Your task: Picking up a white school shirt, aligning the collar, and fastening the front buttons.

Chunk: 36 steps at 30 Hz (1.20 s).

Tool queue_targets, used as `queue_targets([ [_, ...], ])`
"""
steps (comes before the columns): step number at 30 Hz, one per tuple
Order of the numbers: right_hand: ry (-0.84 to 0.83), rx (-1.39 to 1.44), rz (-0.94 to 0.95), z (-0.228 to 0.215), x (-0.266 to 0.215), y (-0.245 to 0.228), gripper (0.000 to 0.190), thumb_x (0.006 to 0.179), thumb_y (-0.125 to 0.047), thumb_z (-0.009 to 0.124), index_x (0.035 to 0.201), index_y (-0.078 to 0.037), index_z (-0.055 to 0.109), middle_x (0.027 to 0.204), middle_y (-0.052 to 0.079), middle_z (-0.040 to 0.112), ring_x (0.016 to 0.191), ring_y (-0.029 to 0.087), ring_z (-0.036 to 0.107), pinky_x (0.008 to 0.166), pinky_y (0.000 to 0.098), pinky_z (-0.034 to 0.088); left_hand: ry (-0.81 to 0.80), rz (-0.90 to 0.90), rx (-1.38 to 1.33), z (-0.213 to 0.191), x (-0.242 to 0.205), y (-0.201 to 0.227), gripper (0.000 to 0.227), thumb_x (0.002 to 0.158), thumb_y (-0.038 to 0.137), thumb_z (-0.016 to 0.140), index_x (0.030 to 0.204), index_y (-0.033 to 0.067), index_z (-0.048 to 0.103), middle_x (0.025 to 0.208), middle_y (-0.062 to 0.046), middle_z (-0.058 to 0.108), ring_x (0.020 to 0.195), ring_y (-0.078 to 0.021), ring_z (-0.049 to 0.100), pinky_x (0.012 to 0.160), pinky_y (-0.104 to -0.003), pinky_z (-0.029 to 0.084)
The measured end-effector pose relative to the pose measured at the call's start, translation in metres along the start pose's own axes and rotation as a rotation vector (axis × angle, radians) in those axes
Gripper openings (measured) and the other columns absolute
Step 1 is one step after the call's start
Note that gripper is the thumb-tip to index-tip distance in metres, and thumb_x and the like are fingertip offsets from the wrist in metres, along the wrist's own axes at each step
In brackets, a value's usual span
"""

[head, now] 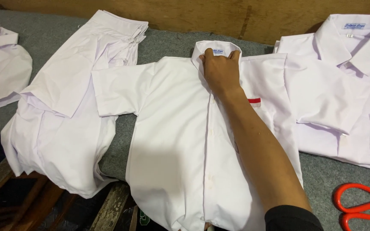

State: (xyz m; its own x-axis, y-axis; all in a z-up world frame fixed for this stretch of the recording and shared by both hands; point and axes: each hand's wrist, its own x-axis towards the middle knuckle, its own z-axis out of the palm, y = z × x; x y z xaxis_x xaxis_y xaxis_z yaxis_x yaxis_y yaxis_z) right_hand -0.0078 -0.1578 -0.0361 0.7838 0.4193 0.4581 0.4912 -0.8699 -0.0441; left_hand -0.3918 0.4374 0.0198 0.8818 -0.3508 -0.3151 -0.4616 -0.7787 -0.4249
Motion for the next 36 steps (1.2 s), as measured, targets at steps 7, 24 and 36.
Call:
queue_targets([
  [7,0.019,0.004,-0.022,-0.003,0.000,0.001,0.029,0.114,-0.031,0.040,0.103,-0.013,0.060,0.065,0.010,0.072,0.062,0.026,0.073,0.083,0.0436,0.030,-0.046,0.017,-0.135,0.017,-0.004,0.036,0.030,0.086,0.047,0.061,0.113,0.0356,0.068,0.121,0.013,0.069,0.125,-0.0131,0.064,0.102,-0.037,0.047],
  [24,0.329,-0.059,-0.167,0.049,0.008,0.020,0.028,0.115,-0.027,0.046,0.091,-0.012,0.049,0.045,0.006,0.054,0.035,0.030,0.045,0.087,0.0473,0.035,-0.158,0.002,-0.495,0.088,-0.059,0.126,0.037,0.088,0.050,0.059,0.120,0.0345,0.066,0.123,0.013,0.071,0.124,-0.0104,0.066,0.102,-0.033,0.047],
  [36,0.326,-0.025,-0.197,0.048,0.012,0.021,0.028,0.115,-0.023,0.047,0.090,-0.010,0.046,0.046,0.006,0.054,0.033,0.029,0.039,0.084,0.0467,0.034,-0.243,-0.002,-0.734,0.132,-0.096,0.218,0.042,0.089,0.053,0.057,0.126,0.0338,0.065,0.125,0.013,0.072,0.124,-0.0085,0.067,0.102,-0.030,0.047],
])
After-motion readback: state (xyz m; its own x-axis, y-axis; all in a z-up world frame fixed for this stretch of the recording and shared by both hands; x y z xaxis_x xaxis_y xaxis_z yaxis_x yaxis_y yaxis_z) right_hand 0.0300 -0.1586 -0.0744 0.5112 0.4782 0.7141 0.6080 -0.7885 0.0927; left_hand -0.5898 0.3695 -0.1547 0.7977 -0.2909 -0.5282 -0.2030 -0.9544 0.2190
